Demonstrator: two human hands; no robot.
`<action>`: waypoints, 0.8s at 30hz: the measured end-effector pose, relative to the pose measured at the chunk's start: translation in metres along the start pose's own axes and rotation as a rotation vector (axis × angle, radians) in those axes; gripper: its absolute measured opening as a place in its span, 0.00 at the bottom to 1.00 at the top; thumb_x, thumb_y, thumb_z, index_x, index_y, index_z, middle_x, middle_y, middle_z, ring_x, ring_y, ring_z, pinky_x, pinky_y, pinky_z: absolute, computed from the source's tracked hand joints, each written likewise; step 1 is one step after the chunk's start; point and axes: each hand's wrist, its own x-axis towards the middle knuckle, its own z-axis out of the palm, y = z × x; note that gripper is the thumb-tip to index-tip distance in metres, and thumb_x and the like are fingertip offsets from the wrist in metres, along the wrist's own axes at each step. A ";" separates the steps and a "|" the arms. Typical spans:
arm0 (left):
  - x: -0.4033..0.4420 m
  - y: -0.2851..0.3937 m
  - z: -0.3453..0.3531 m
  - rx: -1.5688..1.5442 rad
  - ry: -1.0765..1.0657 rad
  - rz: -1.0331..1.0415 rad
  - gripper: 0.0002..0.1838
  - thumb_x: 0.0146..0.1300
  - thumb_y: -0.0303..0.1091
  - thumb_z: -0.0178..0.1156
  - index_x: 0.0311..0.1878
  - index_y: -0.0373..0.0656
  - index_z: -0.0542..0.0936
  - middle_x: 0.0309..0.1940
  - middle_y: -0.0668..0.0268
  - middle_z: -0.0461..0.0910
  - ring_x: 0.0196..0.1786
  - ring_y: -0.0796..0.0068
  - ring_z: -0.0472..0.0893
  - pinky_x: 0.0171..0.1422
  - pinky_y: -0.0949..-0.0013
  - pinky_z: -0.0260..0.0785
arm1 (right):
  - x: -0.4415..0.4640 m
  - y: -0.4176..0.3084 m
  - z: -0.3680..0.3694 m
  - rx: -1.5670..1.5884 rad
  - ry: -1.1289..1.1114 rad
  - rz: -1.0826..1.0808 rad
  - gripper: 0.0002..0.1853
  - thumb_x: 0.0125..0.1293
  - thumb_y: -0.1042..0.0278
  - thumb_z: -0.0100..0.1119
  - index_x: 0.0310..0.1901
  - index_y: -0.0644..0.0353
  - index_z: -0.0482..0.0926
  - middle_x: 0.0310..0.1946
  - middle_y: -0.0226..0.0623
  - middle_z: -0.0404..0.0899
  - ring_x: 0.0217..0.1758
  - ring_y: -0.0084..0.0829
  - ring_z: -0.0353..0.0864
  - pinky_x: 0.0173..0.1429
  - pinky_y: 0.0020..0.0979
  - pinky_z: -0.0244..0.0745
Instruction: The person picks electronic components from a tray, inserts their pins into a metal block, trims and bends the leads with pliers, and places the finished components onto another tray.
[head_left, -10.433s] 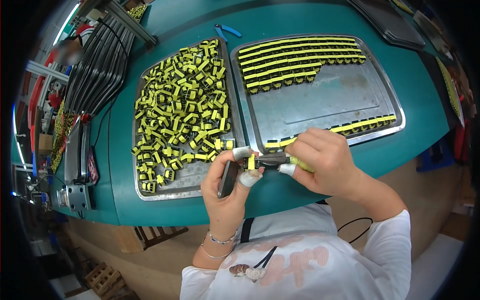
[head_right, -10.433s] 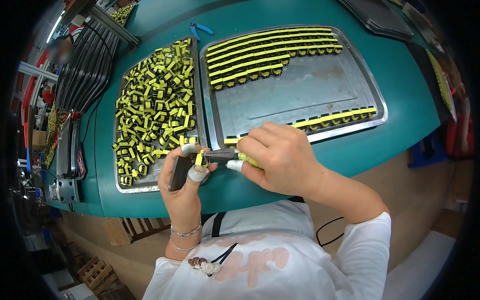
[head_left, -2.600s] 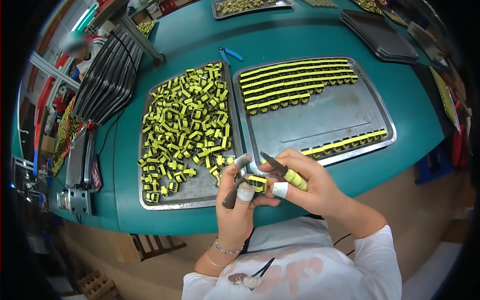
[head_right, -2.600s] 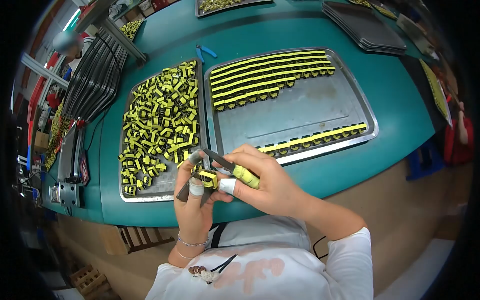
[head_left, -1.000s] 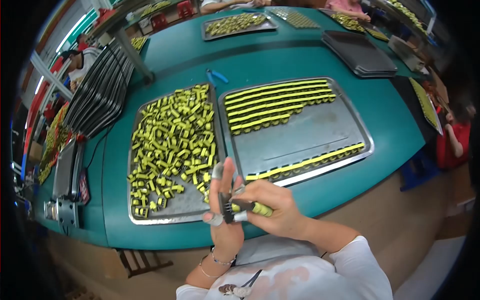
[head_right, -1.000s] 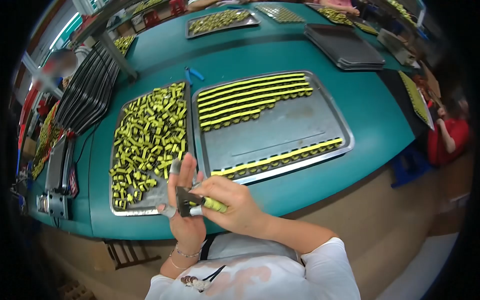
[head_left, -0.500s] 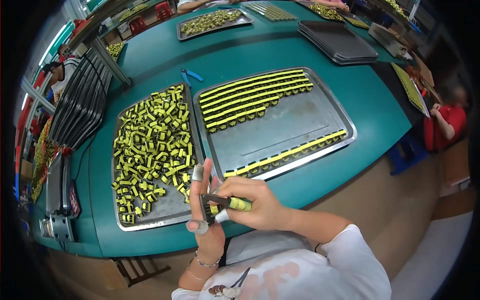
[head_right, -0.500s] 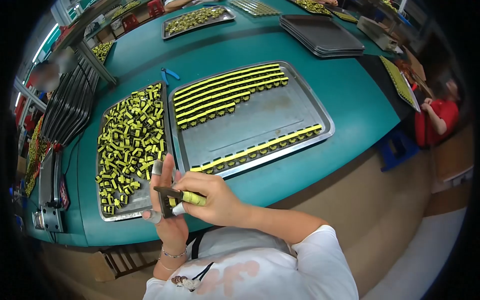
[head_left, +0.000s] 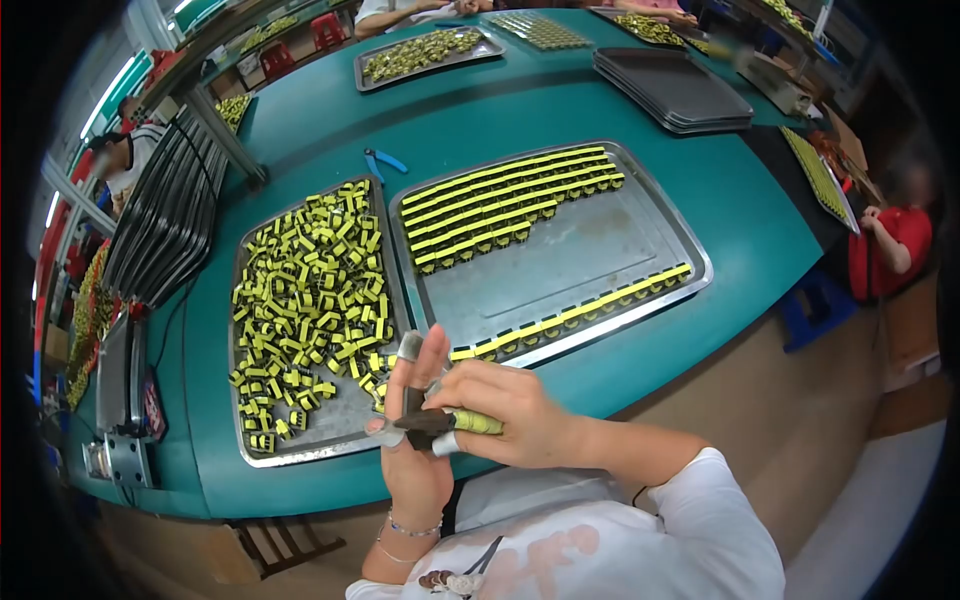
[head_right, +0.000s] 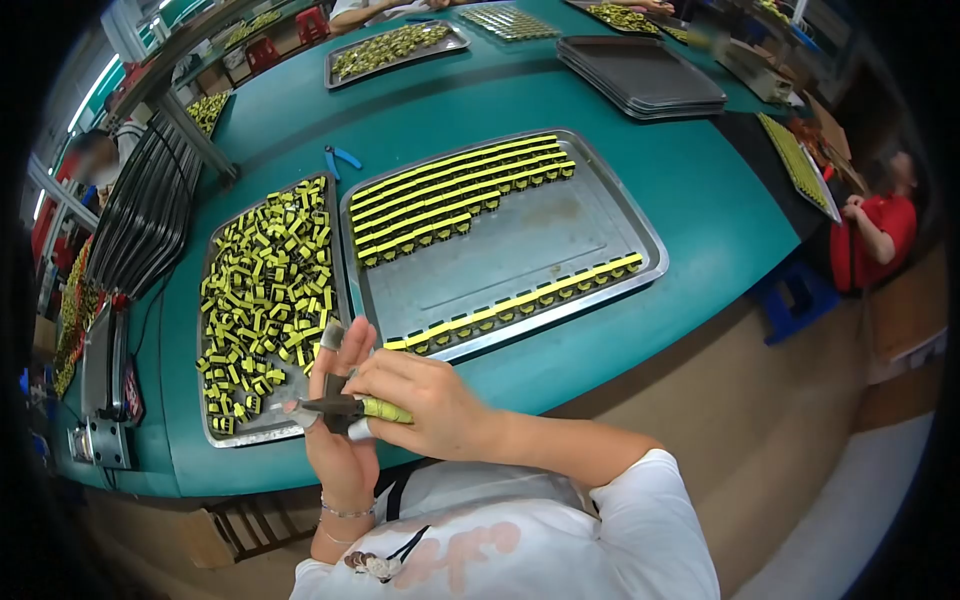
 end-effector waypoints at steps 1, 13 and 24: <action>-0.001 0.001 0.001 -0.051 -0.006 -0.034 0.48 0.67 0.73 0.32 0.75 0.41 0.55 0.73 0.46 0.57 0.76 0.52 0.57 0.78 0.50 0.49 | 0.001 0.000 -0.002 -0.047 0.006 -0.066 0.23 0.45 0.82 0.66 0.48 0.61 0.80 0.41 0.40 0.78 0.43 0.40 0.80 0.47 0.35 0.76; -0.015 -0.002 -0.006 0.191 -0.028 -0.090 0.42 0.73 0.67 0.31 0.69 0.34 0.62 0.59 0.38 0.74 0.60 0.53 0.77 0.66 0.59 0.67 | -0.011 0.001 -0.003 -0.266 0.098 -0.498 0.11 0.55 0.75 0.60 0.42 0.60 0.79 0.40 0.37 0.76 0.40 0.37 0.78 0.41 0.34 0.76; -0.009 -0.004 -0.030 0.105 0.235 0.009 0.31 0.76 0.53 0.38 0.65 0.35 0.67 0.55 0.47 0.77 0.43 0.66 0.82 0.50 0.69 0.74 | -0.031 -0.010 -0.010 -0.222 0.180 -0.352 0.09 0.55 0.73 0.63 0.39 0.58 0.76 0.37 0.36 0.74 0.38 0.39 0.78 0.41 0.36 0.76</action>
